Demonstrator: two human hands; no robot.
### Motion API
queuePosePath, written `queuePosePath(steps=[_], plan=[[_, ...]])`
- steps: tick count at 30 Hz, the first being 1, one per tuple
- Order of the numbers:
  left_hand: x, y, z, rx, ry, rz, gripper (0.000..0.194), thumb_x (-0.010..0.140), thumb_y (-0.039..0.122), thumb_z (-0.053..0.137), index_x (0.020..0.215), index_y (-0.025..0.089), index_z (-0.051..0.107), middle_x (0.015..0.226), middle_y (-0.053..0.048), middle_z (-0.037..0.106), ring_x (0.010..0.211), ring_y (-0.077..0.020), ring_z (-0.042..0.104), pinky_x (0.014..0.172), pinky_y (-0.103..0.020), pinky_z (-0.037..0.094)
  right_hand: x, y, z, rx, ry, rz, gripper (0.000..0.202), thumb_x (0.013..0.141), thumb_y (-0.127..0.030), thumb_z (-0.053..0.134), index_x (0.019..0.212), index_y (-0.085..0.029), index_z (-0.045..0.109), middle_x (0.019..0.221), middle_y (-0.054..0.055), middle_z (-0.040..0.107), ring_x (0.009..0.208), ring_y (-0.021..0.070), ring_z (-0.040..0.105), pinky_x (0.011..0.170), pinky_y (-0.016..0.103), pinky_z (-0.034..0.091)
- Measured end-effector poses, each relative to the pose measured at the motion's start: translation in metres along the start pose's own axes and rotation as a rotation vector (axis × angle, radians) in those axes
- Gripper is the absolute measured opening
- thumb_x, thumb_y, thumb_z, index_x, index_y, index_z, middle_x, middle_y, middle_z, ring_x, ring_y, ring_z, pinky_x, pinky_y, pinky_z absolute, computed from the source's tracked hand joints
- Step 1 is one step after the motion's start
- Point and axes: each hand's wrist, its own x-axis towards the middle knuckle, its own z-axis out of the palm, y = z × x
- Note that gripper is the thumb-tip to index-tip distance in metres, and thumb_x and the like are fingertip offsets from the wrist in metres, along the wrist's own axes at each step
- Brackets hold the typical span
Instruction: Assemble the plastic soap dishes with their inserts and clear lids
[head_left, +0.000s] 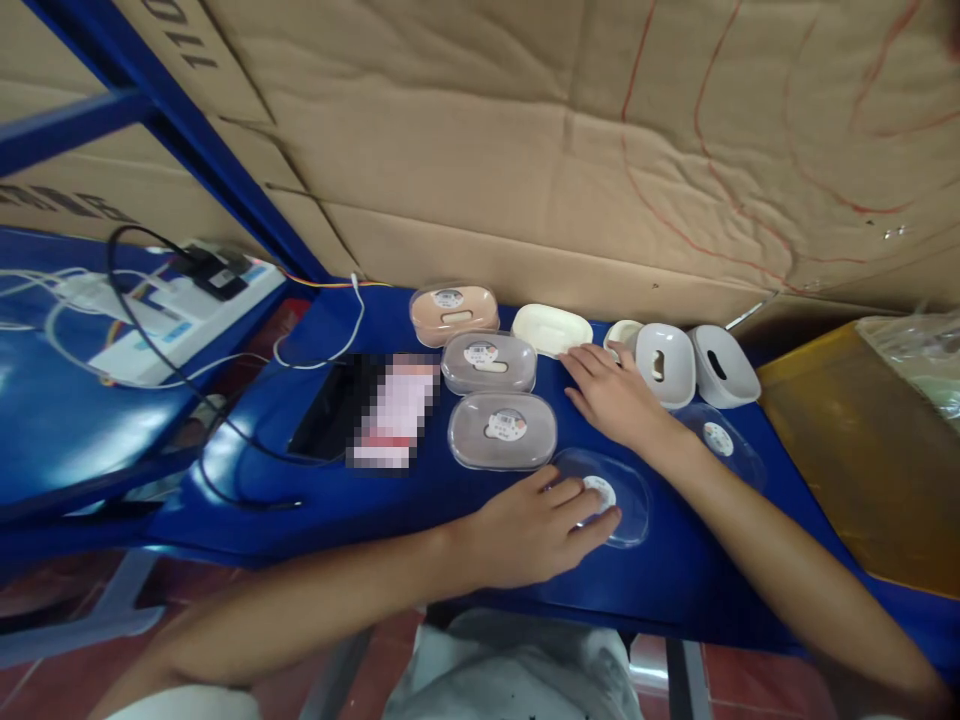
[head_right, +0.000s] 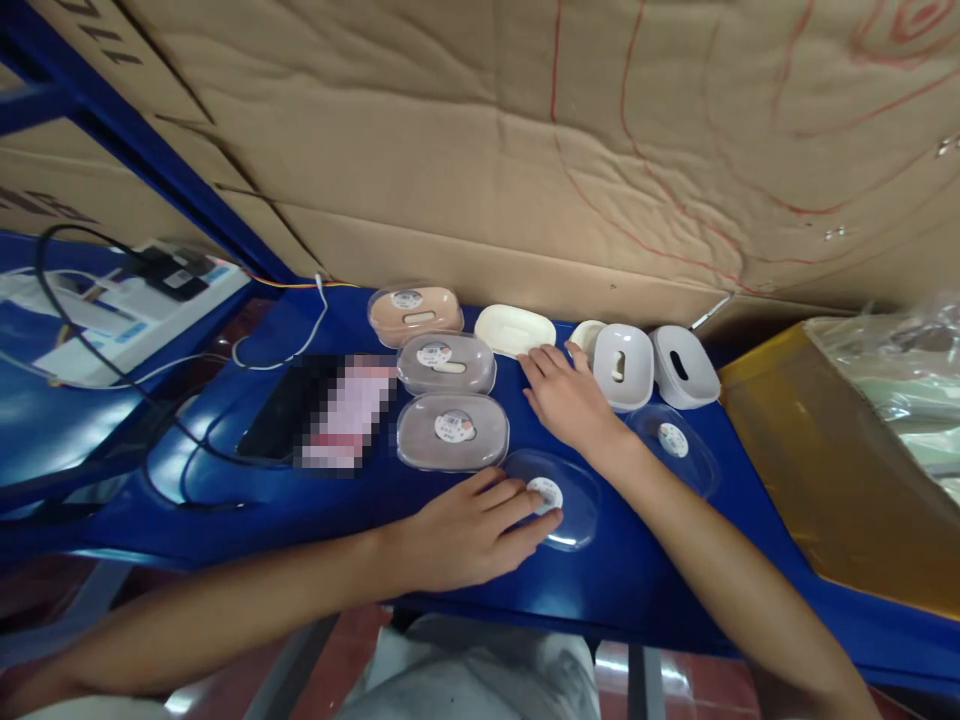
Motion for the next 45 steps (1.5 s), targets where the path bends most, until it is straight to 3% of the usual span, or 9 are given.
queuePosePath(steps=[5,10,14,18,25,29,34,39,45], plan=[[-0.002,-0.001,-0.002,-0.031,-0.027,0.031,0.033,0.100,0.041,0.076,0.123,0.018,0.070,0.139,-0.012,0.067,0.123,-0.0285,0.062,0.106,-0.045,0.047,-0.040,-0.006,-0.006,0.071,0.015,-0.012,0.032,0.108,-0.017,0.052,0.135,-0.019,0.069,0.123,0.014,0.079,0.117,0.0331,0.071,0.118,0.060,0.037],[-0.003,-0.001,-0.002,-0.094,-0.050,0.054,0.040,0.100,0.060,0.074,0.106,0.021,0.070,0.122,-0.011,0.072,0.116,-0.0301,0.064,0.100,-0.045,0.049,-0.093,-0.003,-0.017,0.266,-0.027,-0.004,0.046,0.108,-0.010,0.049,0.148,-0.029,0.060,0.130,0.008,0.080,0.120,0.0274,0.073,0.121,0.060,0.032],[0.000,0.000,-0.005,-0.094,-0.108,0.051,0.053,0.094,0.063,0.080,0.121,0.019,0.069,0.123,-0.011,0.071,0.116,-0.0303,0.064,0.104,-0.047,0.049,-0.115,0.010,-0.033,0.325,-0.080,-0.026,0.042,0.109,-0.013,0.051,0.140,-0.036,0.066,0.136,0.004,0.078,0.132,0.0279,0.069,0.127,0.064,0.025],[-0.001,-0.001,-0.004,-0.159,-0.120,0.010,0.062,0.097,0.052,0.078,0.147,0.020,0.060,0.134,-0.012,0.070,0.129,-0.0309,0.061,0.122,-0.052,0.040,-0.119,0.032,-0.046,0.221,0.067,0.135,0.029,0.111,-0.026,0.055,0.135,-0.033,0.069,0.146,0.009,0.072,0.139,0.0325,0.065,0.125,0.065,0.027],[-0.004,-0.003,-0.001,-0.196,-0.138,-0.034,0.056,0.094,0.041,0.073,0.144,0.021,0.059,0.165,-0.022,0.052,0.156,-0.0393,0.048,0.130,-0.059,0.035,-0.115,0.039,-0.040,0.075,0.107,0.193,0.034,0.112,-0.037,0.055,0.142,-0.026,0.066,0.149,0.012,0.070,0.137,0.0331,0.065,0.116,0.052,0.040],[-0.004,-0.003,0.000,-0.195,-0.180,-0.008,0.050,0.097,0.042,0.069,0.141,0.020,0.062,0.164,-0.024,0.053,0.152,-0.0407,0.053,0.127,-0.061,0.038,-0.106,0.021,-0.022,0.010,0.106,0.196,0.040,0.113,-0.039,0.054,0.149,-0.021,0.060,0.150,0.016,0.069,0.138,0.0340,0.065,0.119,0.053,0.036],[-0.005,-0.003,0.002,-0.213,-0.136,0.000,0.056,0.099,0.044,0.069,0.149,0.021,0.059,0.158,-0.022,0.059,0.147,-0.0391,0.056,0.125,-0.061,0.039,-0.101,0.011,-0.008,-0.047,0.206,0.349,0.040,0.111,-0.047,0.056,0.139,-0.019,0.064,0.124,0.016,0.078,0.116,0.0348,0.072,0.116,0.057,0.036],[-0.006,-0.003,0.004,-0.232,-0.092,0.000,0.063,0.097,0.043,0.071,0.154,0.022,0.057,0.158,-0.022,0.059,0.151,-0.0377,0.052,0.129,-0.062,0.034,-0.106,0.021,-0.008,-0.110,0.192,0.567,0.064,0.104,-0.058,0.064,0.154,-0.019,0.054,0.154,0.025,0.062,0.133,0.0458,0.063,0.114,0.069,0.034],[-0.008,-0.002,0.008,-0.228,-0.084,0.012,0.068,0.100,0.058,0.068,0.155,0.020,0.057,0.158,-0.022,0.058,0.150,-0.0416,0.052,0.127,-0.065,0.035,-0.109,0.022,-0.021,0.005,0.221,0.567,0.054,0.101,-0.058,0.065,0.143,-0.025,0.063,0.150,0.019,0.064,0.133,0.0428,0.064,0.107,0.061,0.043]])
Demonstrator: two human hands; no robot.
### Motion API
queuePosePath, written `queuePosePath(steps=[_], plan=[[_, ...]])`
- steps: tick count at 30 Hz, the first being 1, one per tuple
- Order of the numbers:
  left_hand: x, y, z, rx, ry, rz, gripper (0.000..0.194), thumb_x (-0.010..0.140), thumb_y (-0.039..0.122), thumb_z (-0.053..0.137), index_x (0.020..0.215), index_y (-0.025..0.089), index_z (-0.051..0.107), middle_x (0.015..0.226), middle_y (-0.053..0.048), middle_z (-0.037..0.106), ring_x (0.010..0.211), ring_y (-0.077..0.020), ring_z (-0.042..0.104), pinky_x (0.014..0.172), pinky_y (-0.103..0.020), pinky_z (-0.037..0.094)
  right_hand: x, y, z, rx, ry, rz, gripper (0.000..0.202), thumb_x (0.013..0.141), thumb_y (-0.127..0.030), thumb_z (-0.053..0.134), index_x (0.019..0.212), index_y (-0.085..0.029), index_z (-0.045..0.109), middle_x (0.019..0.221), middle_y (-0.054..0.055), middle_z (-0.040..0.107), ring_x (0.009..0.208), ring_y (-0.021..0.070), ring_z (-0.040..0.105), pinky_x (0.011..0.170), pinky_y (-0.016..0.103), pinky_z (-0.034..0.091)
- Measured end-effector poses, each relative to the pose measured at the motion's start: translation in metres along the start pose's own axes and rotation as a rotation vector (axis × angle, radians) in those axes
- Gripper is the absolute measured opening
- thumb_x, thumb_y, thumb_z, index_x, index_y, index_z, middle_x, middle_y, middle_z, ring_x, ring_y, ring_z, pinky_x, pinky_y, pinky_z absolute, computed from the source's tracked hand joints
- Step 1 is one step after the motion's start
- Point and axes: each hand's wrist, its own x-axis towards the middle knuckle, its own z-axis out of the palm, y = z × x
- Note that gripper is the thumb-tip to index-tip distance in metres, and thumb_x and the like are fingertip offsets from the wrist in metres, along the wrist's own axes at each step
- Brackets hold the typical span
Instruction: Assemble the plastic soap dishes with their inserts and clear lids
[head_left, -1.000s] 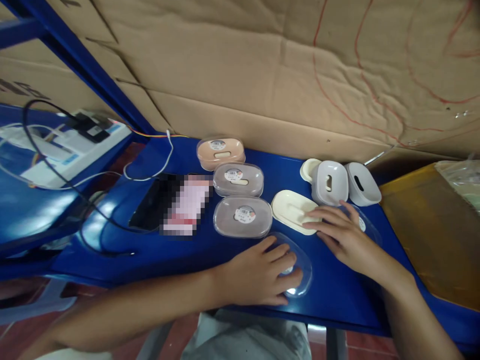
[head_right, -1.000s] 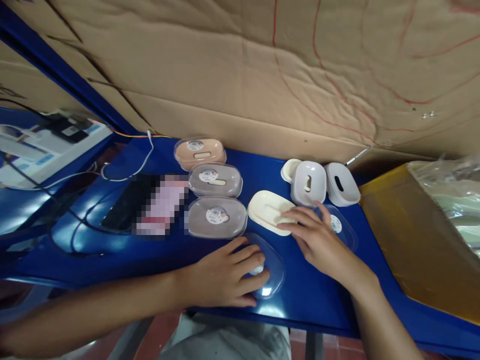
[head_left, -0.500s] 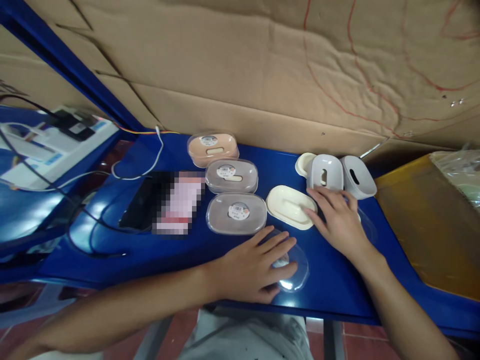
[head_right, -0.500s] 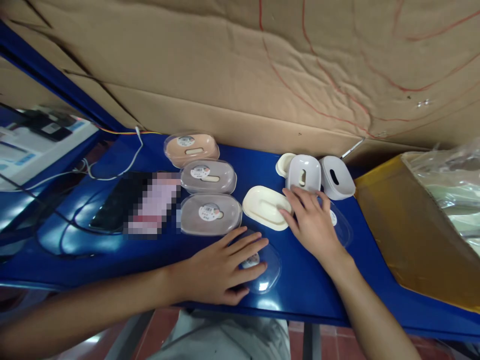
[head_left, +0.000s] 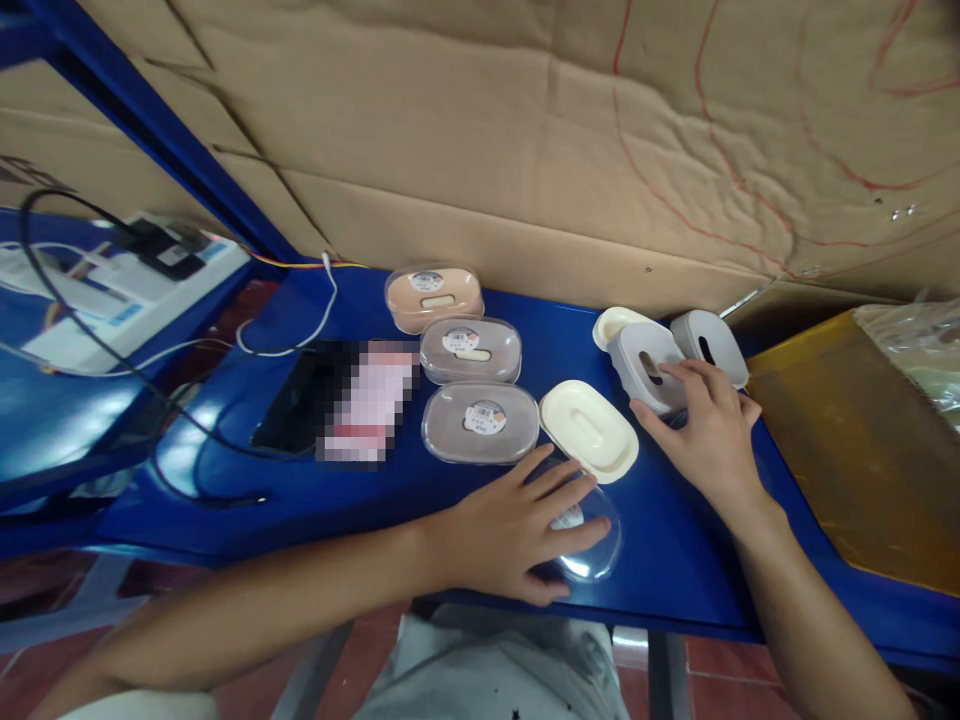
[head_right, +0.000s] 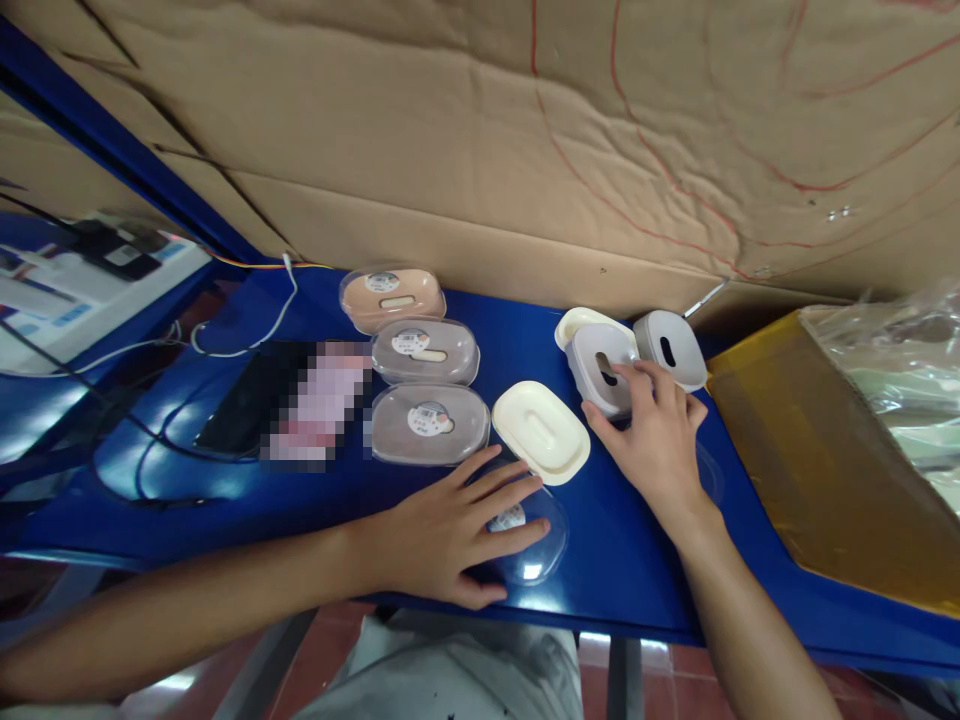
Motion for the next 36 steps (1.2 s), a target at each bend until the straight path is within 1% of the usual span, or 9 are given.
queuePosePath(steps=[3,6,9,12,15,19,25,30,36], plan=[[0.001,0.001,0.008,0.002,0.042,0.007,0.079,0.101,0.076,0.058,0.156,0.020,0.057,0.153,-0.021,0.062,0.148,-0.0434,0.052,0.124,-0.065,0.038,-0.005,-0.013,-0.013,0.101,-0.062,-0.058,0.050,0.103,-0.057,0.063,0.144,-0.028,0.062,0.150,0.017,0.064,0.137,0.0412,0.063,0.106,0.057,0.044],[0.004,0.002,0.014,0.018,0.089,0.016,0.083,0.099,0.084,0.055,0.154,0.021,0.059,0.149,-0.019,0.064,0.150,-0.0450,0.049,0.123,-0.065,0.038,-0.013,-0.022,-0.024,0.191,-0.200,-0.161,0.051,0.104,-0.056,0.062,0.148,-0.030,0.055,0.153,0.016,0.061,0.143,0.0392,0.060,0.106,0.054,0.045],[0.007,0.001,0.014,0.036,0.122,0.021,0.073,0.103,0.079,0.053,0.144,0.019,0.065,0.144,-0.018,0.067,0.148,-0.0419,0.052,0.125,-0.062,0.037,-0.019,-0.024,-0.030,0.198,-0.317,-0.230,0.049,0.105,-0.053,0.061,0.147,-0.030,0.052,0.158,0.015,0.056,0.147,0.0378,0.057,0.109,0.055,0.045],[0.007,0.000,0.010,0.047,0.128,0.016,0.060,0.108,0.068,0.053,0.134,0.016,0.069,0.137,-0.017,0.070,0.137,-0.0358,0.059,0.124,-0.058,0.038,-0.024,-0.025,-0.030,0.153,-0.388,-0.278,0.046,0.107,-0.046,0.058,0.150,-0.031,0.052,0.166,0.016,0.049,0.153,0.0375,0.051,0.113,0.059,0.044],[0.006,0.001,0.009,0.045,0.122,-0.007,0.056,0.108,0.064,0.055,0.133,0.016,0.068,0.134,-0.015,0.071,0.131,-0.0346,0.062,0.123,-0.058,0.040,-0.030,-0.029,-0.024,0.088,-0.392,-0.334,0.047,0.109,-0.039,0.054,0.155,-0.033,0.050,0.171,0.016,0.044,0.156,0.0391,0.048,0.117,0.067,0.040],[0.005,0.002,0.010,0.024,0.102,-0.017,0.057,0.107,0.063,0.056,0.135,0.015,0.068,0.133,-0.015,0.071,0.131,-0.0351,0.062,0.121,-0.059,0.042,-0.036,-0.036,-0.011,0.013,-0.353,-0.392,0.047,0.110,-0.039,0.055,0.156,-0.031,0.053,0.173,0.017,0.044,0.158,0.0462,0.043,0.119,0.076,0.036],[0.004,0.001,0.003,0.027,0.097,-0.015,0.054,0.108,0.063,0.057,0.134,0.018,0.069,0.143,-0.014,0.068,0.137,-0.0328,0.059,0.127,-0.057,0.038,-0.027,-0.037,-0.002,0.056,-0.323,-0.395,0.041,0.111,-0.035,0.055,0.151,-0.025,0.058,0.167,0.018,0.052,0.161,0.0460,0.041,0.121,0.070,0.041],[0.003,0.002,-0.002,0.045,0.168,0.053,0.054,0.109,0.065,0.053,0.133,0.020,0.070,0.155,-0.014,0.063,0.144,-0.0300,0.054,0.132,-0.055,0.032,-0.020,-0.021,-0.007,0.149,-0.394,-0.424,0.040,0.110,-0.031,0.055,0.150,-0.030,0.057,0.171,0.012,0.049,0.167,0.0420,0.031,0.126,0.074,0.032],[0.001,0.003,0.000,0.037,0.049,0.094,0.059,0.108,0.067,0.052,0.142,0.020,0.066,0.168,-0.018,0.052,0.156,-0.0344,0.047,0.131,-0.060,0.033,-0.016,-0.002,-0.011,0.210,-0.405,-0.463,0.043,0.106,-0.025,0.058,0.147,-0.035,0.060,0.175,0.007,0.046,0.168,0.0369,0.031,0.128,0.072,0.028]])
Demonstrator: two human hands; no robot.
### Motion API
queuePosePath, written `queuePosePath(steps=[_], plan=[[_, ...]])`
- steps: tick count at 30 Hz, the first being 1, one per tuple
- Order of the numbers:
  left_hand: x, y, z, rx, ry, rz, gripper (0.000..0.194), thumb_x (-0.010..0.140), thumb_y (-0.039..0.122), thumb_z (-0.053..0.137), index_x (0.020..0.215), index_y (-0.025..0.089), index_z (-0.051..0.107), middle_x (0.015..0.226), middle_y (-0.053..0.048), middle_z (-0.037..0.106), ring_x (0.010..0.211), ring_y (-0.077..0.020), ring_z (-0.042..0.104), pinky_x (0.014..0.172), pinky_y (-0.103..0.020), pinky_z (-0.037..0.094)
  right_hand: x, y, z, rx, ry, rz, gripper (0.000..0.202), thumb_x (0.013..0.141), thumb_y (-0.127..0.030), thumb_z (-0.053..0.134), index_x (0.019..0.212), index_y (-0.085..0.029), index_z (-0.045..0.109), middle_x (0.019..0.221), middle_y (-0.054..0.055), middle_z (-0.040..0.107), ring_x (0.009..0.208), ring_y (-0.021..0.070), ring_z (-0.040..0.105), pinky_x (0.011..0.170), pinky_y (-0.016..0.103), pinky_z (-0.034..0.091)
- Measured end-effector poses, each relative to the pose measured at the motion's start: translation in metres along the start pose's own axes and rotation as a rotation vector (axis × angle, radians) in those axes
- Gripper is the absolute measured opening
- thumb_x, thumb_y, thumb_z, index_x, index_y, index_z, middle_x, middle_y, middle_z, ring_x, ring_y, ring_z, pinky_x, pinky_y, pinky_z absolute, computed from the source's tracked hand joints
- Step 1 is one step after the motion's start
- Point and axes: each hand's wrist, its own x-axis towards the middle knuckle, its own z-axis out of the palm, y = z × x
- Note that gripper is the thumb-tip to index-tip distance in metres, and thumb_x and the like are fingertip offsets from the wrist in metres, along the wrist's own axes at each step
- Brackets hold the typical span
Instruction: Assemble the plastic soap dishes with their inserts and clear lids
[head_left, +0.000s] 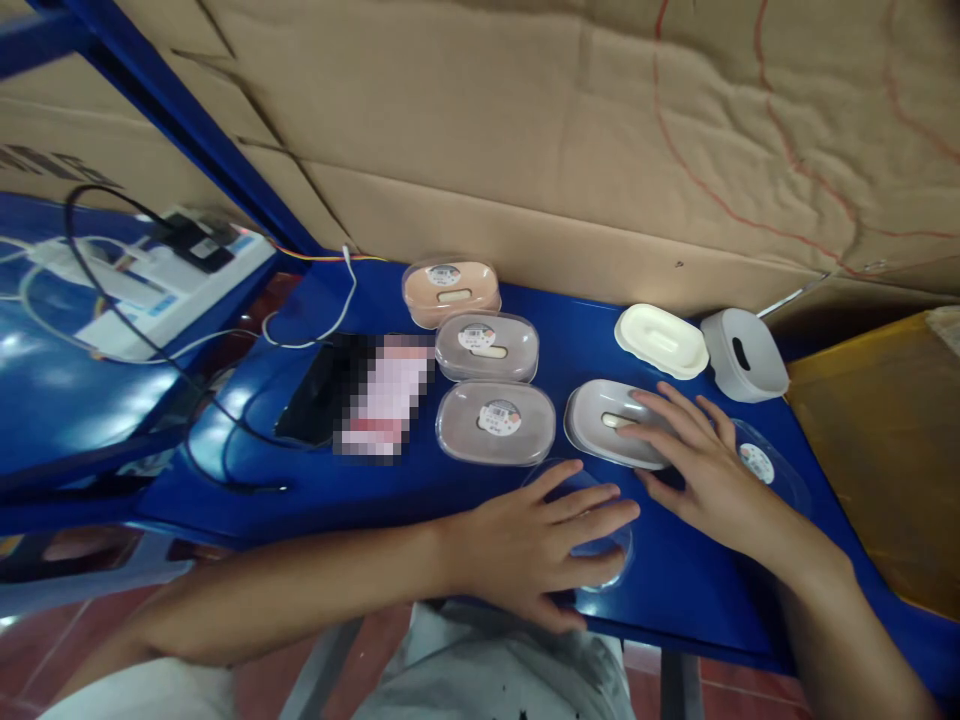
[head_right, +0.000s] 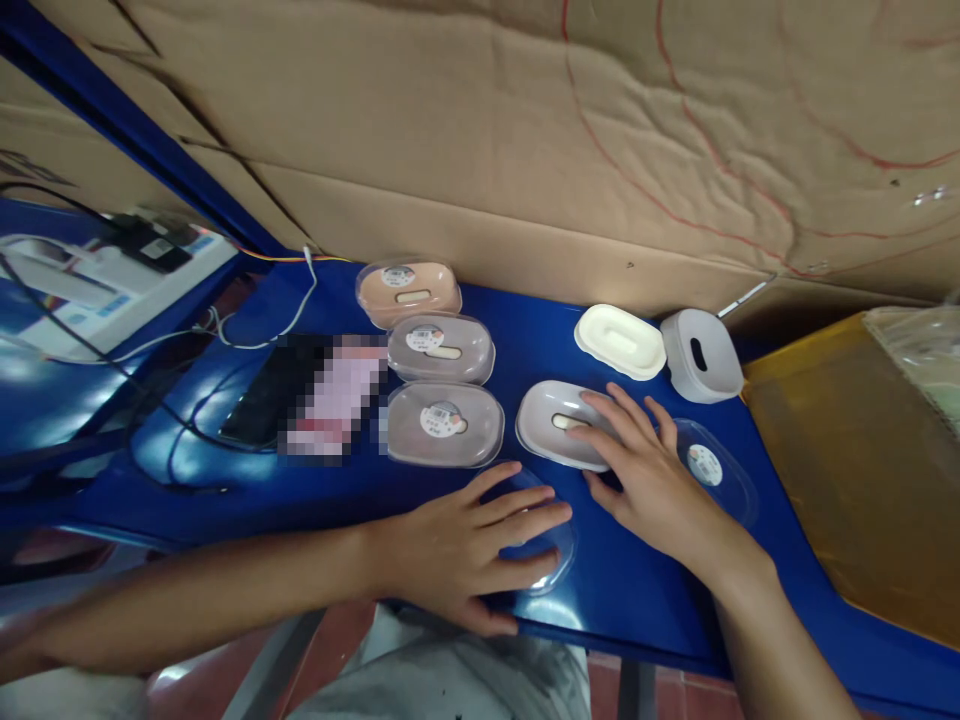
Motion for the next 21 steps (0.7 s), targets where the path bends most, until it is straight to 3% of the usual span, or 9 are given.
queuePosePath(steps=[10,21], plan=[[-0.001,-0.001,0.000,-0.066,-0.075,-0.023,0.054,0.101,0.054,0.062,0.144,0.021,0.062,0.172,-0.018,0.047,0.159,-0.0372,0.043,0.130,-0.063,0.033,0.002,-0.002,-0.002,0.039,-0.008,-0.020,0.040,0.109,-0.044,0.061,0.149,-0.038,0.061,0.176,0.007,0.043,0.168,0.0357,0.031,0.130,0.071,0.027],[0.000,0.003,-0.008,-0.104,-0.105,-0.106,0.056,0.092,0.035,0.071,0.145,0.021,0.062,0.171,-0.020,0.045,0.158,-0.0405,0.043,0.127,-0.065,0.037,0.000,0.003,-0.022,-0.020,0.165,0.060,0.037,0.112,-0.045,0.056,0.145,-0.030,0.065,0.167,0.015,0.052,0.153,0.0395,0.052,0.122,0.063,0.040]])
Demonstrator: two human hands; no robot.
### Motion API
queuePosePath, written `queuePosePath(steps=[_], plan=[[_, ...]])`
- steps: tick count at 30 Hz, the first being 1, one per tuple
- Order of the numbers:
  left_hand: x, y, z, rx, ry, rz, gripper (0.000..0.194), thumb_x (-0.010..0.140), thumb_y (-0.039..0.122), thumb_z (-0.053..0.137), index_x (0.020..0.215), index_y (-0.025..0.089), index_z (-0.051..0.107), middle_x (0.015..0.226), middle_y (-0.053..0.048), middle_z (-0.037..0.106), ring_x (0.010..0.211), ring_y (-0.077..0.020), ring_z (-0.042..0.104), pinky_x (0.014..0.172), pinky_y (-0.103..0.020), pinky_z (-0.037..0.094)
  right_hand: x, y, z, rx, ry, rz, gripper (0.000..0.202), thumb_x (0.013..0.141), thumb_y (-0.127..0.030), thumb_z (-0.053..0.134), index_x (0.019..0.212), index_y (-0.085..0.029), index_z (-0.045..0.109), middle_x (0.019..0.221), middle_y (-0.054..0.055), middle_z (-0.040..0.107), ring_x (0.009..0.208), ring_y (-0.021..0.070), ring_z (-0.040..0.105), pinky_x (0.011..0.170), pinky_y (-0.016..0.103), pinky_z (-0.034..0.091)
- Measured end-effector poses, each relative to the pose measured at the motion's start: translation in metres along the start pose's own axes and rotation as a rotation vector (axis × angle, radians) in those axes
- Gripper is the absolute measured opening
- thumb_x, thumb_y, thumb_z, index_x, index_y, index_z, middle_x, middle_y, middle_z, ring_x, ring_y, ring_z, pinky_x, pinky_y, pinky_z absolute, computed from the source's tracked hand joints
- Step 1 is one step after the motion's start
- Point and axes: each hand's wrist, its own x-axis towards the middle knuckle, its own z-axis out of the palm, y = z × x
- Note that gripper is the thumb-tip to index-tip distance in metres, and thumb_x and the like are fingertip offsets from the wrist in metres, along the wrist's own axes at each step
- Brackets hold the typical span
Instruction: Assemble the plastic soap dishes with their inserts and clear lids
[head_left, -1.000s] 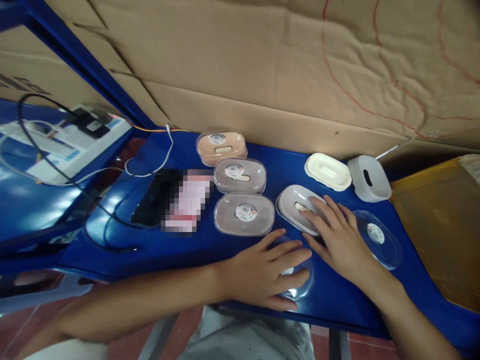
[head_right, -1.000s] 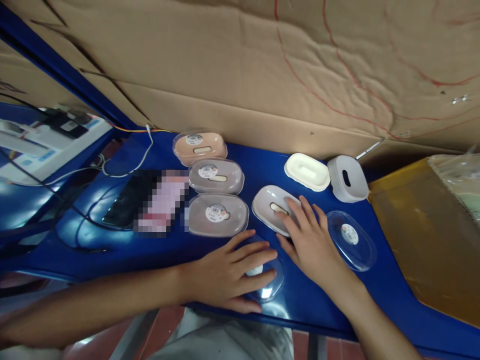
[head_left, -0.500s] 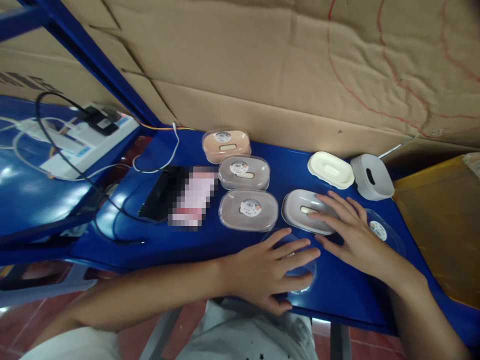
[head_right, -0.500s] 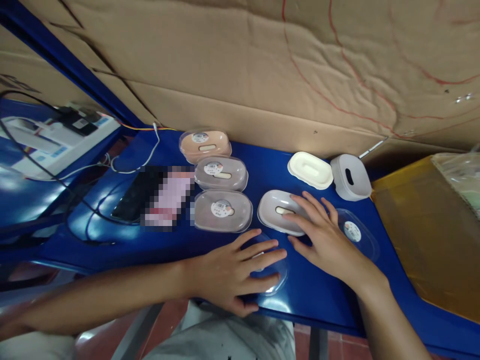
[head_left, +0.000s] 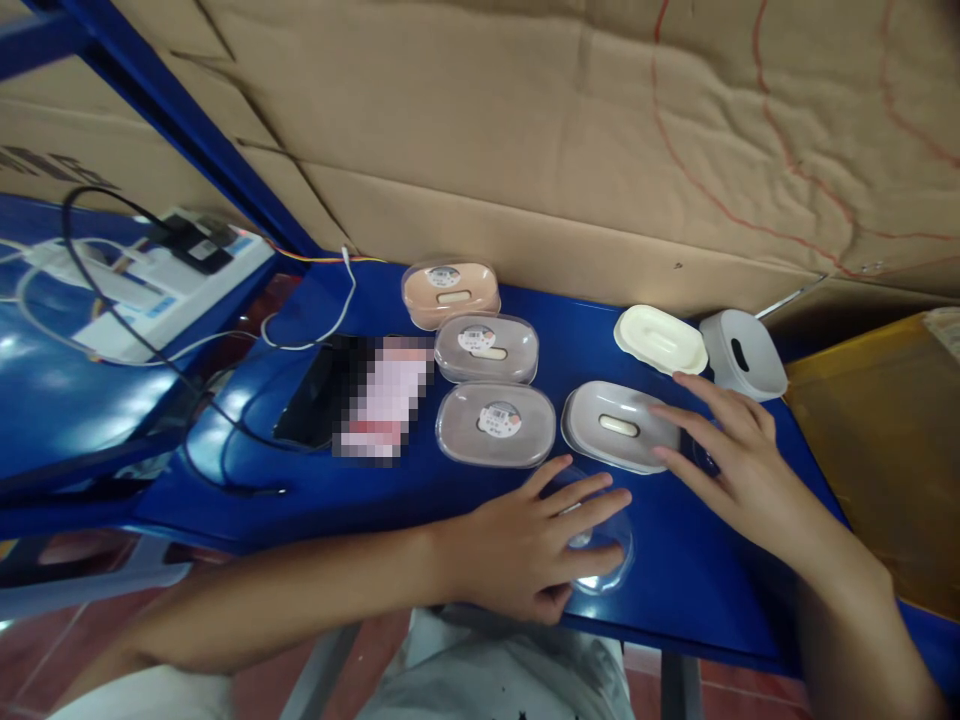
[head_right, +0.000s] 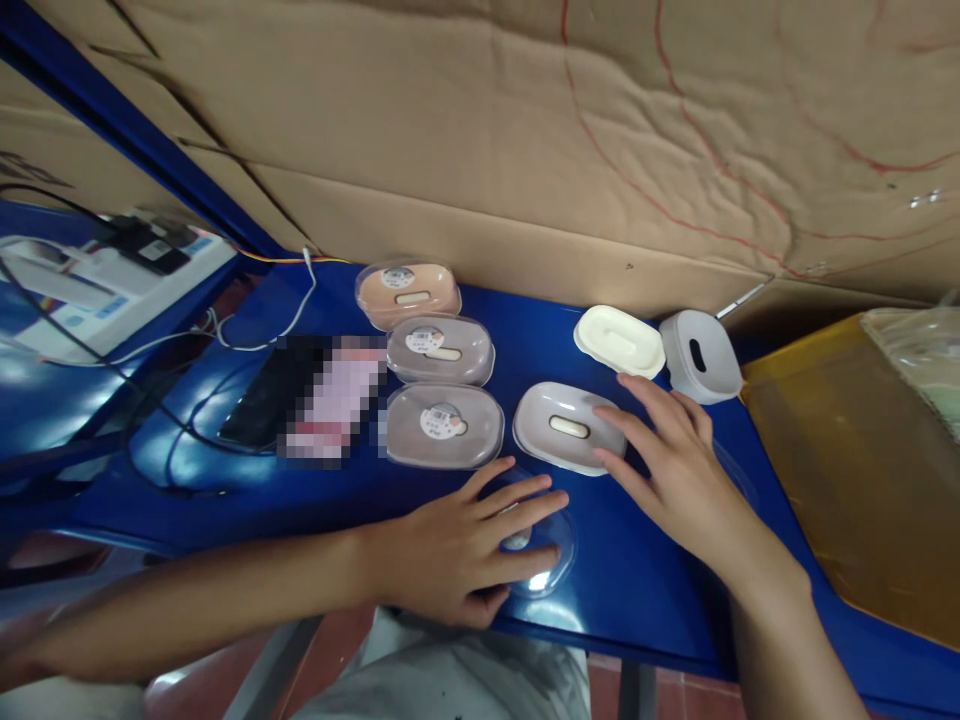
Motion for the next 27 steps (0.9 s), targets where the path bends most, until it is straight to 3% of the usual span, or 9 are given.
queuePosePath(steps=[2,5,9,12,15,19,24,27], plan=[[0.001,0.000,-0.004,0.003,-0.010,-0.017,0.057,0.092,0.034,0.071,0.147,0.020,0.061,0.167,-0.021,0.050,0.154,-0.0403,0.047,0.125,-0.063,0.039,-0.004,-0.007,-0.008,0.018,-0.010,0.008,0.036,0.111,-0.043,0.057,0.145,-0.031,0.065,0.162,0.014,0.058,0.145,0.0377,0.060,0.116,0.060,0.047],[0.002,0.000,-0.009,0.030,-0.028,-0.021,0.054,0.098,0.040,0.072,0.147,0.020,0.061,0.162,-0.021,0.055,0.147,-0.0373,0.053,0.121,-0.059,0.043,-0.013,-0.026,-0.020,0.126,-0.162,-0.038,0.039,0.108,-0.041,0.064,0.147,-0.035,0.063,0.146,0.009,0.071,0.131,0.0323,0.070,0.106,0.052,0.057],[0.003,0.000,-0.004,0.048,0.023,-0.036,0.043,0.105,0.052,0.068,0.134,0.020,0.065,0.152,-0.018,0.062,0.142,-0.0331,0.056,0.118,-0.052,0.044,-0.025,-0.051,-0.023,0.227,-0.407,-0.133,0.086,0.086,-0.056,0.089,0.161,-0.036,0.051,0.149,0.008,0.070,0.133,0.0341,0.069,0.101,0.049,0.066],[0.003,0.001,0.006,0.001,0.115,-0.093,0.042,0.107,0.056,0.064,0.126,0.018,0.067,0.145,-0.018,0.065,0.140,-0.0333,0.056,0.117,-0.051,0.044,-0.030,-0.063,-0.010,0.181,-0.386,-0.139,0.112,0.070,-0.056,0.099,0.164,-0.027,0.046,0.155,0.014,0.066,0.136,0.0394,0.067,0.100,0.053,0.068],[0.003,0.003,0.013,-0.052,0.195,-0.146,0.047,0.109,0.058,0.058,0.126,0.016,0.066,0.145,-0.020,0.064,0.140,-0.0335,0.055,0.118,-0.052,0.045,-0.032,-0.069,0.006,0.091,-0.325,-0.164,0.110,0.071,-0.043,0.100,0.163,-0.020,0.045,0.155,0.019,0.065,0.134,0.0425,0.069,0.099,0.058,0.068],[0.003,0.002,0.012,-0.066,0.209,-0.180,0.051,0.110,0.061,0.056,0.131,0.015,0.065,0.142,-0.020,0.066,0.142,-0.0331,0.055,0.119,-0.053,0.047,-0.029,-0.073,0.013,0.061,-0.288,-0.181,0.092,0.083,-0.031,0.089,0.163,-0.017,0.045,0.158,0.020,0.063,0.136,0.0414,0.067,0.106,0.059,0.065],[0.002,0.002,-0.005,-0.026,0.332,-0.100,0.046,0.111,0.063,0.056,0.125,0.020,0.066,0.138,-0.015,0.070,0.140,-0.0269,0.060,0.119,-0.044,0.051,-0.032,-0.062,-0.013,0.150,-0.331,-0.144,0.085,0.091,-0.034,0.081,0.166,-0.027,0.043,0.168,0.013,0.053,0.145,0.0384,0.062,0.107,0.056,0.065],[0.001,0.000,-0.021,0.116,0.391,-0.081,0.041,0.107,0.063,0.062,0.123,0.025,0.068,0.139,-0.010,0.072,0.142,-0.0247,0.060,0.128,-0.044,0.042,-0.036,-0.042,-0.028,0.182,-0.291,-0.076,0.081,0.092,-0.042,0.080,0.164,-0.034,0.044,0.171,0.009,0.049,0.148,0.0384,0.058,0.108,0.056,0.064]])
